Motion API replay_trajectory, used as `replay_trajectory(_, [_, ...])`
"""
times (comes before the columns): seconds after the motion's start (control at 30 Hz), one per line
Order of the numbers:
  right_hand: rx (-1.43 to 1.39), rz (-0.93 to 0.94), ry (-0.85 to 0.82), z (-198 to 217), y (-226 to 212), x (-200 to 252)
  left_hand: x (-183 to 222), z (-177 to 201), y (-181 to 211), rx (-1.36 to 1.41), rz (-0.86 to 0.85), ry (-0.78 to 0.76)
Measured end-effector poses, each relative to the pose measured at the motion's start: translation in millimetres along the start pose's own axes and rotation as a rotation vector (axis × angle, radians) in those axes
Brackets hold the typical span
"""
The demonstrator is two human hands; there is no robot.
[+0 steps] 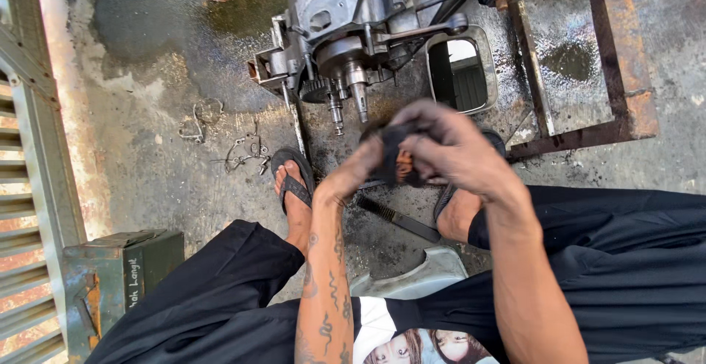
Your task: The person wipes and cleans a motorcycle engine block mounted on a stand using a black cloth. They rotate the crankshaft by hand and wipe various surfaces, including the crankcase and shafts, while seated on a low stool.
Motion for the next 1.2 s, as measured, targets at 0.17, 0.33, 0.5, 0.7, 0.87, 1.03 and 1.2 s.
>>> replay_trajectory(0.17, [-0.148, 0.311, 0.340, 79.4, -16.4, 17.1, 30.5, -8.2, 72.1, 0.054, -0.246, -0.285])
replay_trajectory(0.33, [0.017, 0.231, 0.490, 97.4, 10.8, 7.6, 41.1, 34.6, 125.8, -0.279, -0.413, -0.018])
replay_trajectory(0.5, [0.042, -0.013, 0.020, 36.3, 48.0, -3.5, 72.9, 33.4, 158.7, -0.123, -0.418, -0.001])
replay_trajectory(0.7, [0.310, 0.210, 0.249, -0.1, -31.2, 19.6, 76.7, 84.9, 128.9, -0.264, -0.307, 0.178])
replay_trajectory(0.87, [0.538, 0.298, 0.220, 9.3, -36.9, 21.0, 89.4, 137.7, 102.3, -0.209, -0.272, 0.729])
replay_trajectory(1.03, [-0.144, 0.498, 0.057, -9.2, -99.4, 30.3, 73.7, 78.1, 142.8, -0.026, -0.621, 0.689])
replay_trajectory(1.2, [0.622, 0.835, 0.334, -66.5, -146.1, -1.5, 51.5, 62.3, 164.0, -0.611, -0.992, 0.678])
Point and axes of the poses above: each hand's wrist, its own x-axis away from the middle knuckle, its own z-axis out of the back of the hand, y = z × x, the point moved 9 cm from there along -x, towards the middle knuckle, and after that the axes turned 13 degrees about -z, right-handed, at the moved point
